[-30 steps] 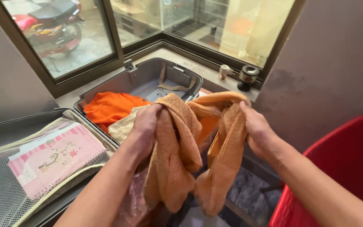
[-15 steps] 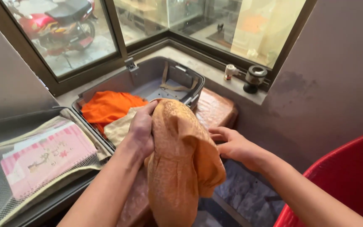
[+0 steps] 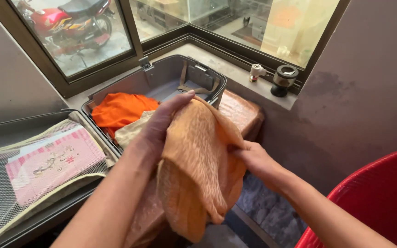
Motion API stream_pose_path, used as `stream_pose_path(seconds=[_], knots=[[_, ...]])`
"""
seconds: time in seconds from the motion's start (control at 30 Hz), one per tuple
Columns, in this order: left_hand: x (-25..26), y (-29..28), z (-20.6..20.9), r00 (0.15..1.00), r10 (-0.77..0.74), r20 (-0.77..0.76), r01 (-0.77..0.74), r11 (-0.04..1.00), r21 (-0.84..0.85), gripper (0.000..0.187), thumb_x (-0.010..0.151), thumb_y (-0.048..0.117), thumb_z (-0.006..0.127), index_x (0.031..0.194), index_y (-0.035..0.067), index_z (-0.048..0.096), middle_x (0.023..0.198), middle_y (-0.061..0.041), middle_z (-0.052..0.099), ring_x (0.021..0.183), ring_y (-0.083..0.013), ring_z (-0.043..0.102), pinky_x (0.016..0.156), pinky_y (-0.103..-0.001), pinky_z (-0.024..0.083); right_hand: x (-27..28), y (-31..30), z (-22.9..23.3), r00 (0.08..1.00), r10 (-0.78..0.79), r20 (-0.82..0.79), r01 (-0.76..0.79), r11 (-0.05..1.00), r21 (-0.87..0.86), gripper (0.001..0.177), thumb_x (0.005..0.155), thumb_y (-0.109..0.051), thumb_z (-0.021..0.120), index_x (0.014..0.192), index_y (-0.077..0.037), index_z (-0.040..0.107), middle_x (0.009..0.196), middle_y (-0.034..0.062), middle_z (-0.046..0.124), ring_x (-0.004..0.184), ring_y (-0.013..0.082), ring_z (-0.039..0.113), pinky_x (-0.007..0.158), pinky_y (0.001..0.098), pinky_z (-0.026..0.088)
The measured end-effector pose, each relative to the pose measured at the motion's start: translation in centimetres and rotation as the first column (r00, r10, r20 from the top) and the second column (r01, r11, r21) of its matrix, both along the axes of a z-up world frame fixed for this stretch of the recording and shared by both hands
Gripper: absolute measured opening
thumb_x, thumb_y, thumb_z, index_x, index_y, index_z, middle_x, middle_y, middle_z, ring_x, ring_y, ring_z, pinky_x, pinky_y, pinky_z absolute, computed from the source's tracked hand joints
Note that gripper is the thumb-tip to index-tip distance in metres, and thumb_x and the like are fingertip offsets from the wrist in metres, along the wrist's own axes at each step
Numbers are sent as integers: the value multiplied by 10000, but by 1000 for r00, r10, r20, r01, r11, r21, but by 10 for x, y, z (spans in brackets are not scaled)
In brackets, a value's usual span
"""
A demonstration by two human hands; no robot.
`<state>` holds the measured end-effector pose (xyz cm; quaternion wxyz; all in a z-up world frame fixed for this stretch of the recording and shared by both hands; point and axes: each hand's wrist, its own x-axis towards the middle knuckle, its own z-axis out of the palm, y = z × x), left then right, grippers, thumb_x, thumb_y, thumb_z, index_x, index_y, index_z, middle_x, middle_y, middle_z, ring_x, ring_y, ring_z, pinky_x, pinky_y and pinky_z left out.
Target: Folding and packing various pieces of clothing into a suitcase.
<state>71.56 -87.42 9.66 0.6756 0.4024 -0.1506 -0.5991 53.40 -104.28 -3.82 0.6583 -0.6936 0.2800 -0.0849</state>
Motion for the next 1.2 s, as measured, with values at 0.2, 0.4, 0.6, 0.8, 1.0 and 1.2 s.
stream_pose_path(seconds=[0.2, 0.4, 0.6, 0.8, 1.0, 1.2], knots=[[3, -7, -37, 771, 223, 596, -334, 939, 81, 576, 715, 258, 835, 1190, 1, 635, 1051, -140, 754, 906, -234, 738, 822, -388, 615, -12, -1, 43, 992, -124, -27, 127, 973, 191, 311, 1001, -189, 540, 1207, -51, 727, 1054, 130, 758, 873, 266, 701, 743, 419, 554], [-19, -15, -79, 196, 164, 967, -647, 763, 2, 699, 719, 273, 874, 1283, 34, 538, 1229, -152, 643, 1105, -248, 637, 942, -392, 540, -11, -28, 50, 961, -259, 99, 195, 884, 426, 338, 988, -132, 460, 1199, -3, 689, 1126, 138, 756, 947, 245, 749, 848, 404, 614], [-76, -10, -21, 424, -26, 905, -220, 967, 131, 990, 575, 472, 885, 1410, 90, 515, 1371, -134, 606, 1235, -231, 624, 1029, -351, 533, -14, -36, 42, 960, -276, 52, 196, 791, 580, 304, 1029, -173, 502, 1206, 53, 604, 1122, 185, 698, 1033, 303, 692, 965, 477, 556], [-97, -13, -87, 16, -102, 995, -130, 986, 103, 1464, 426, 361, 1060, 1505, -77, 173, 1506, -300, 427, 1375, -413, 454, 1044, -409, 433, -25, -34, 50, 959, -261, 110, 98, 670, 736, 296, 1011, -175, 506, 1232, 3, 591, 1214, 172, 702, 1123, 266, 686, 1029, 426, 536], [-74, -29, -158, 107, 116, 987, -389, 919, -66, 374, 840, 35, 609, 1187, 114, 725, 1041, -196, 781, 1039, -318, 762, 939, -402, 593, -36, -61, 29, 906, -279, 319, -92, 606, 790, 274, 1042, -47, 579, 1293, 61, 566, 1250, 173, 664, 1129, 240, 666, 1078, 368, 510], [-72, -48, -92, 884, 327, 333, -344, 939, -8, 244, 983, 48, 534, 1154, -10, 698, 972, -113, 745, 821, -183, 717, 732, -367, 593, -53, -30, 59, 926, -230, 299, 20, 821, 570, 432, 910, -130, 643, 1330, -64, 566, 1224, 59, 713, 1112, 195, 688, 978, 377, 543]])
